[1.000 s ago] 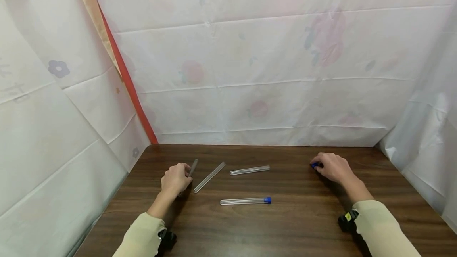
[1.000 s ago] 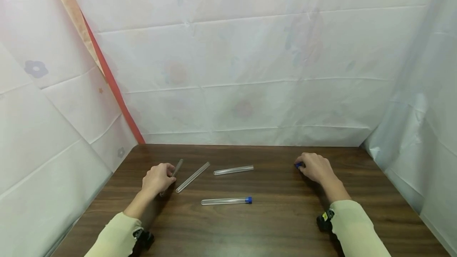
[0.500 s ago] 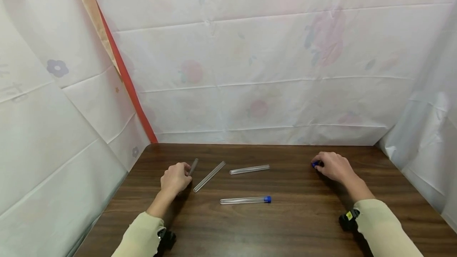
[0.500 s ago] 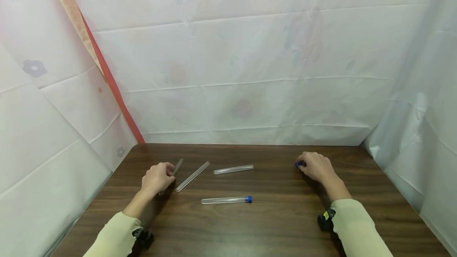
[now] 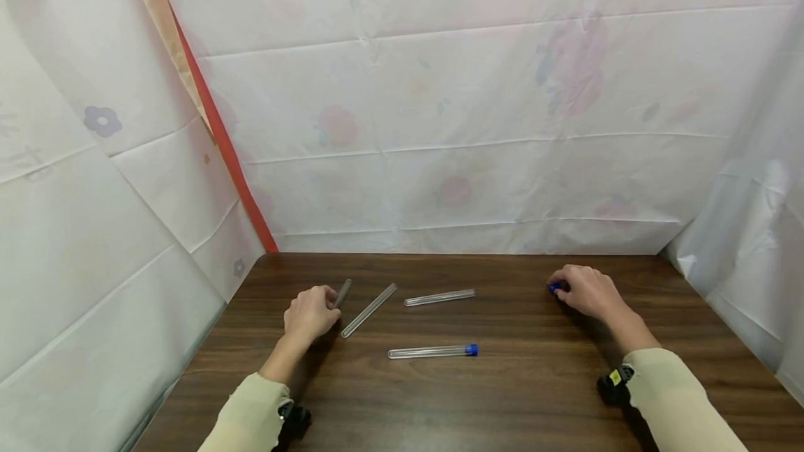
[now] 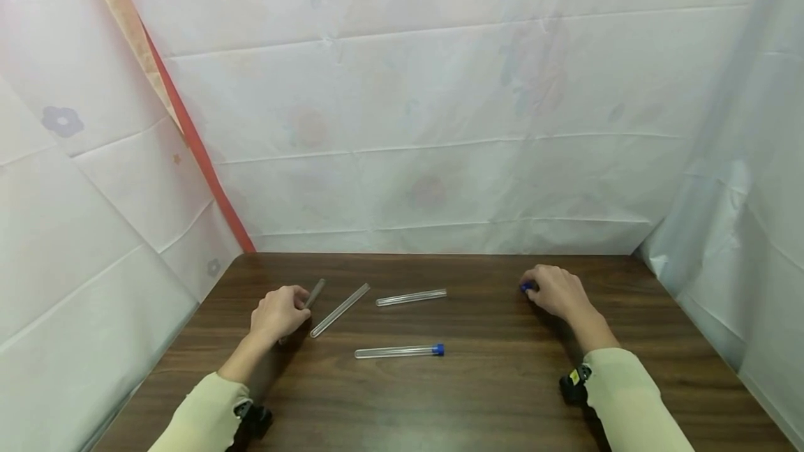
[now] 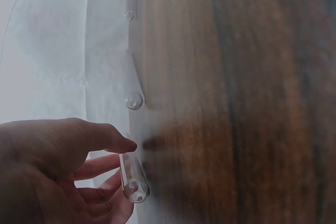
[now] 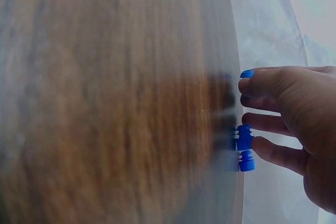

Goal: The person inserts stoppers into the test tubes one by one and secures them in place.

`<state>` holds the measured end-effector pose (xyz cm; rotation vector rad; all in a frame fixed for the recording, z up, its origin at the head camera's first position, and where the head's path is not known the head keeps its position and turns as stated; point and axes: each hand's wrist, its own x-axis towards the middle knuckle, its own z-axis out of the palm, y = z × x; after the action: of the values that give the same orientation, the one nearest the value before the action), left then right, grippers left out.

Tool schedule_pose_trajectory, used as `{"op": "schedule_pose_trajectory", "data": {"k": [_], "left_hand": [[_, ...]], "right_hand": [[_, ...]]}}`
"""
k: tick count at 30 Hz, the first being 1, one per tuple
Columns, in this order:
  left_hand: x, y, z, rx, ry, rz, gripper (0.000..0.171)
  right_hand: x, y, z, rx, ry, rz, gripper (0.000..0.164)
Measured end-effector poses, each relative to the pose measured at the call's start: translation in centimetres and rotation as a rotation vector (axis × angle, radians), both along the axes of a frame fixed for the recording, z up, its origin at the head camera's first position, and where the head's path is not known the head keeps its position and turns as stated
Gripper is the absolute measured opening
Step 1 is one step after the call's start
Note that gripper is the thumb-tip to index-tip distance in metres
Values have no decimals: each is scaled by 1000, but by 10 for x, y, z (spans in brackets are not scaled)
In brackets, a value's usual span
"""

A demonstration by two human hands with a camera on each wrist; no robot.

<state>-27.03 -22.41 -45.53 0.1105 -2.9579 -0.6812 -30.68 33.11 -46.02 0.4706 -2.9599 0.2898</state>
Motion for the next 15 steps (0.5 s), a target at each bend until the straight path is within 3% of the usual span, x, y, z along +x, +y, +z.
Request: {"op": "schedule_pose_trajectory", "data": {"k": [15], "left_hand": [[-2, 0, -3, 18, 17, 9, 29]], "right_hand": [[1, 1, 1, -21, -3, -9, 16]]}}
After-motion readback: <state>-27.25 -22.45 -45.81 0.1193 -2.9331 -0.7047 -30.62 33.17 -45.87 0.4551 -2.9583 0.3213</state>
